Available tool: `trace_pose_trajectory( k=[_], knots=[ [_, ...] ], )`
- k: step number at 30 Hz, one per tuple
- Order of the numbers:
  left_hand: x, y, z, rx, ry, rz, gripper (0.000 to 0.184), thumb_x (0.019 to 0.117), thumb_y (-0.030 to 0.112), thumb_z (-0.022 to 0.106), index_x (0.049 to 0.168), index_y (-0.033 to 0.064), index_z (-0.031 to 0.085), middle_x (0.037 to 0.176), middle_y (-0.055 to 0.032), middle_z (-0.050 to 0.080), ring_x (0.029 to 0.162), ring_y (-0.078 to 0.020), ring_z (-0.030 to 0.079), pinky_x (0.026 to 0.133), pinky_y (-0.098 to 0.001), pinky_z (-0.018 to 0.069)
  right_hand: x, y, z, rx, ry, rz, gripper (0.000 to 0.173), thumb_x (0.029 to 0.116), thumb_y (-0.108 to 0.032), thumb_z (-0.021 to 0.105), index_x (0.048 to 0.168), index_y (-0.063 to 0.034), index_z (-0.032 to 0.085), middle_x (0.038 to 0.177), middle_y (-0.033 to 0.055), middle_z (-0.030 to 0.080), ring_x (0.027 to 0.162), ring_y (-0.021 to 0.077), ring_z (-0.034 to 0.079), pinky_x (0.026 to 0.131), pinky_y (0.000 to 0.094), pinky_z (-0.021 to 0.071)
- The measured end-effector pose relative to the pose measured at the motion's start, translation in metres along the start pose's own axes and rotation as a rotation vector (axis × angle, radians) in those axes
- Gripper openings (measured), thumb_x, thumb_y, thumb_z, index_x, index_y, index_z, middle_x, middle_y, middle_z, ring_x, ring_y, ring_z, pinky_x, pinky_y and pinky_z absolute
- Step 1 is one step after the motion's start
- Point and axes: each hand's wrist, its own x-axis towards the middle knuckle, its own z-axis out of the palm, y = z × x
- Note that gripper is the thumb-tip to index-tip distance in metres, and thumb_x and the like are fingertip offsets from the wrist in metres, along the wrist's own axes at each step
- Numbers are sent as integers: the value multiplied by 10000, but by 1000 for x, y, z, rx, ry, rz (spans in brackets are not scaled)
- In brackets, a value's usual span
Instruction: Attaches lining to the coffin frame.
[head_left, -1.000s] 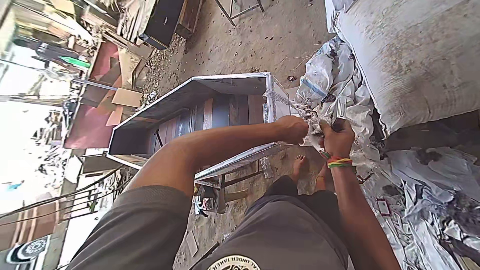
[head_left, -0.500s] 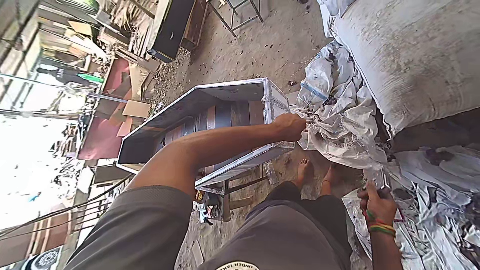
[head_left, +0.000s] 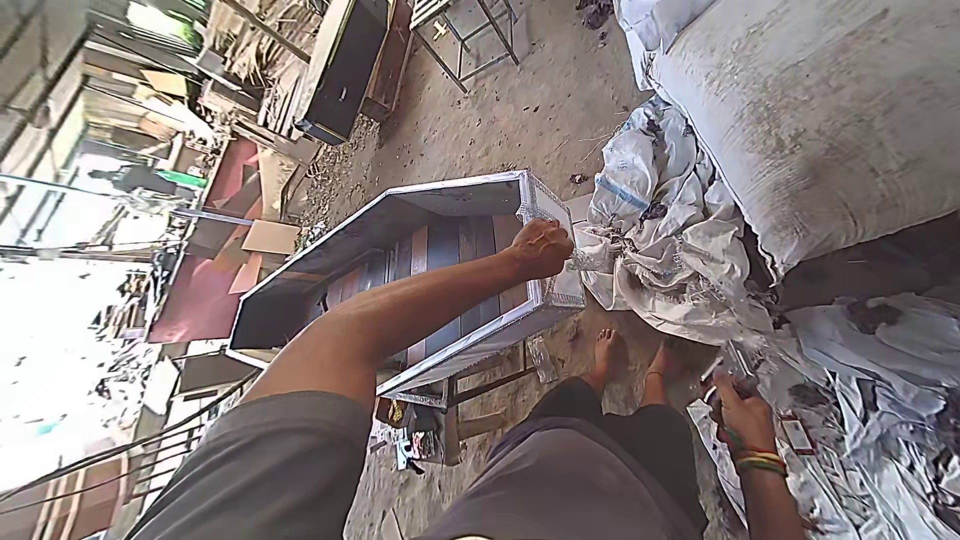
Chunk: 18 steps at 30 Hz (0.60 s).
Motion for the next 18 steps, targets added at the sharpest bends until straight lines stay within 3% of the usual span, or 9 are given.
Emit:
trace_pose_trajectory(
  k=[2,3,5,7,11,13,16,18],
  knots=[
    [-6,-11,16,54,149,35,185,959,125,579,863,27,702,956,-151,689,1005,-342,664,886,-536,503,-3,-15,7,-53,-84,1,431,1032,-401,608,1136,17,612,755,88,577,598,173,555,572,394,509],
    [-9,-16,23,63,207,18,170,944,126,597,848,43,710,1030,-136,677,1064,-330,634,938,-535,474,-6,-23,10,-41,-141,-6,428,1024,-382,624,1174,18,610,824,105,614,671,178,591,640,403,532],
    [-15,-25,36,1,321,-45,156,921,151,641,837,80,752,1304,-104,650,1275,-313,554,1086,-562,382,-16,-36,21,24,-257,-56,353,1009,-310,651,1155,10,623,796,65,639,644,126,608,618,335,551],
    [-20,-28,49,-128,403,-136,161,909,163,652,831,94,775,1513,-97,545,1451,-329,428,1181,-600,276,-33,-50,32,108,-412,-99,300,997,-242,640,1173,-3,601,827,24,673,684,86,660,649,280,591],
    [-17,-22,71,-494,478,-348,162,915,181,673,826,108,787,1667,-91,343,1585,-334,164,1226,-654,168,-59,-65,59,180,-674,-166,321,902,-205,689,1160,-26,624,899,15,710,799,94,696,761,285,604],
    [-13,-19,82,-627,572,-364,176,918,153,673,798,81,781,1678,-109,317,1589,-329,155,1230,-631,219,-71,-79,72,124,-784,-228,237,888,-211,697,1072,-72,640,821,-44,685,722,46,658,702,245,573],
    [-12,-15,91,-734,710,-341,171,905,72,657,799,50,789,1636,-154,385,1551,-308,293,1232,-498,336,-80,-96,91,176,-952,-266,275,879,-214,719,1108,-72,663,901,-36,734,832,54,708,802,252,603],
    [-11,-13,91,-756,731,-348,168,913,63,654,814,39,787,1624,-148,407,1496,-254,409,1171,-436,431,-78,-110,100,203,-1036,-253,252,889,-186,712,1114,-82,669,915,-47,736,849,41,708,816,238,600]
  ],
)
